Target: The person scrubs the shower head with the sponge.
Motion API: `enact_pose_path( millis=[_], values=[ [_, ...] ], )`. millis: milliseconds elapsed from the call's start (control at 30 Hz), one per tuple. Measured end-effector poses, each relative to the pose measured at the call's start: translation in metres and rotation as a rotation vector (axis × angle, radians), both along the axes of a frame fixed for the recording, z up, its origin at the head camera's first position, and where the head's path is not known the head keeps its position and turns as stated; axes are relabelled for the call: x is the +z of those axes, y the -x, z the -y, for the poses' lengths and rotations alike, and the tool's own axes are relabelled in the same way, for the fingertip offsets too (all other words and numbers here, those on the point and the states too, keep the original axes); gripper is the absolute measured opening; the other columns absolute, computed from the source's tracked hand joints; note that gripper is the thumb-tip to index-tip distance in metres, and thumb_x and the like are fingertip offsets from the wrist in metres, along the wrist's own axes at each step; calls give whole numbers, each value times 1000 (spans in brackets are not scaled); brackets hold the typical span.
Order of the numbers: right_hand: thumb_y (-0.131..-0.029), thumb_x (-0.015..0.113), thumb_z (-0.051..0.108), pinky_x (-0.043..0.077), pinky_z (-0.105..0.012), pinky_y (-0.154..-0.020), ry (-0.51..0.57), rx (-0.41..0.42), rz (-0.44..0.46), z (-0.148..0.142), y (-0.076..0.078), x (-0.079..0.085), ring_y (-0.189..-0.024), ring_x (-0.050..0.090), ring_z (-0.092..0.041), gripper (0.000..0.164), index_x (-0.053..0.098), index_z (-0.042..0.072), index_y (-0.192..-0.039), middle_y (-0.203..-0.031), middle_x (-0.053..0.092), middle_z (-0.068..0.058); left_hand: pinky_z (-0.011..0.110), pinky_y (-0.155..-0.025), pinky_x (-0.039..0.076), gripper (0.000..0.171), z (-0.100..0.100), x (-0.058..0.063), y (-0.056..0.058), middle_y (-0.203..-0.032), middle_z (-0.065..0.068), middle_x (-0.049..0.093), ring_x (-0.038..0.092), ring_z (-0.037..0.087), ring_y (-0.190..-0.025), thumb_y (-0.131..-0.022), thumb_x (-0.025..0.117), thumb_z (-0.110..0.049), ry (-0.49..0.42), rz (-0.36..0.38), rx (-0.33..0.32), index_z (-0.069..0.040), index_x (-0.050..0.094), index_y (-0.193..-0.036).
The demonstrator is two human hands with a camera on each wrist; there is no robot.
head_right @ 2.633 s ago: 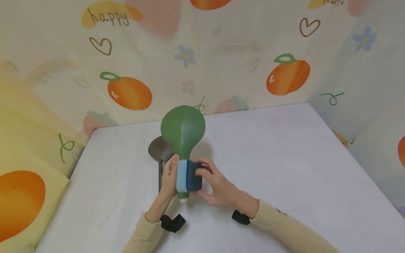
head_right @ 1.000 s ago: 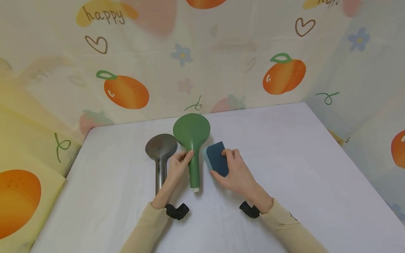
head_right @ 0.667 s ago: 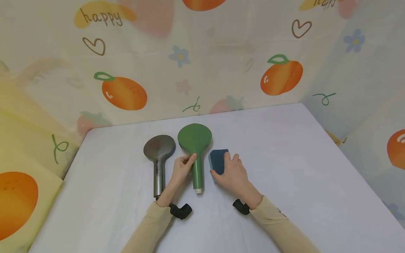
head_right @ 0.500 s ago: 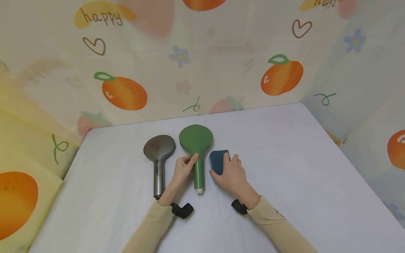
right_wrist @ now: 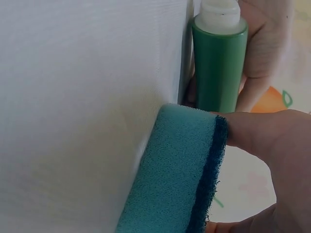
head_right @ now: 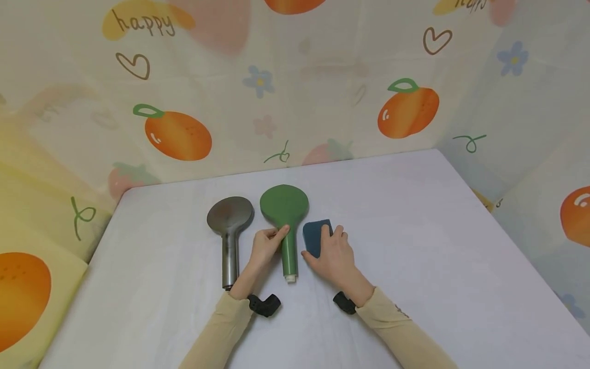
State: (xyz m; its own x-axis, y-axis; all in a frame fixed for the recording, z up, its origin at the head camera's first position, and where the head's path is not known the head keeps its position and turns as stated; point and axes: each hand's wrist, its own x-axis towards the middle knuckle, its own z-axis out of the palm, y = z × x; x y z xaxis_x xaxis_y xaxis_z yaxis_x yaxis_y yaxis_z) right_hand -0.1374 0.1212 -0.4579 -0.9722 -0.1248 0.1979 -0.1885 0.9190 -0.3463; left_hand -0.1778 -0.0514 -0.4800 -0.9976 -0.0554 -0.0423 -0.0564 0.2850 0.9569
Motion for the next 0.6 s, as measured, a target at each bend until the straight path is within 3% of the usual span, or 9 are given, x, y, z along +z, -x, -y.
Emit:
enact_pose_path(
  millis=[133,267,467,533,600],
  values=[
    [-73,75,45,40,-34,-43,-8,8,-23,1,-2,0,-65,44,-30,61,42,-2,-96,-81,38,-19,19,-42,26,44,3,2,-1,-43,-9,36,32,4,-41,-86,66,-31,55,-8,17,-11,46,-51],
    [-74,74,46,40,-33,-42,-19,8,-33,2,-4,1,-65,44,-30,62,43,-2,-97,-81,38,-19,20,-41,29,45,6,5,-3,-42,-6,42,35,6,-41,-84,67,-33,130,-43,37,-5,56,-51],
    [-75,69,55,39,-32,-43,-98,-4,-12,3,-4,4,-64,43,-28,64,44,-1,-95,-81,39,-18,25,-54,47,39,14,15,-8,-65,7,66,58,12,-56,-85,66,-36,248,-67,51,2,71,-77],
    [-77,67,54,38,-32,-45,-128,-3,-27,1,-2,7,-63,42,-27,61,45,-1,-91,-79,39,-17,28,-57,49,36,20,21,-9,-70,8,67,61,16,-61,-86,64,-34,269,-105,65,1,71,-82],
    [-79,68,48,38,-33,-47,-132,10,-54,0,1,11,-62,42,-27,55,47,-1,-89,-78,40,-17,31,-58,50,30,29,27,-10,-72,10,67,62,19,-63,-88,63,-27,272,-188,96,1,70,-85]
  ],
)
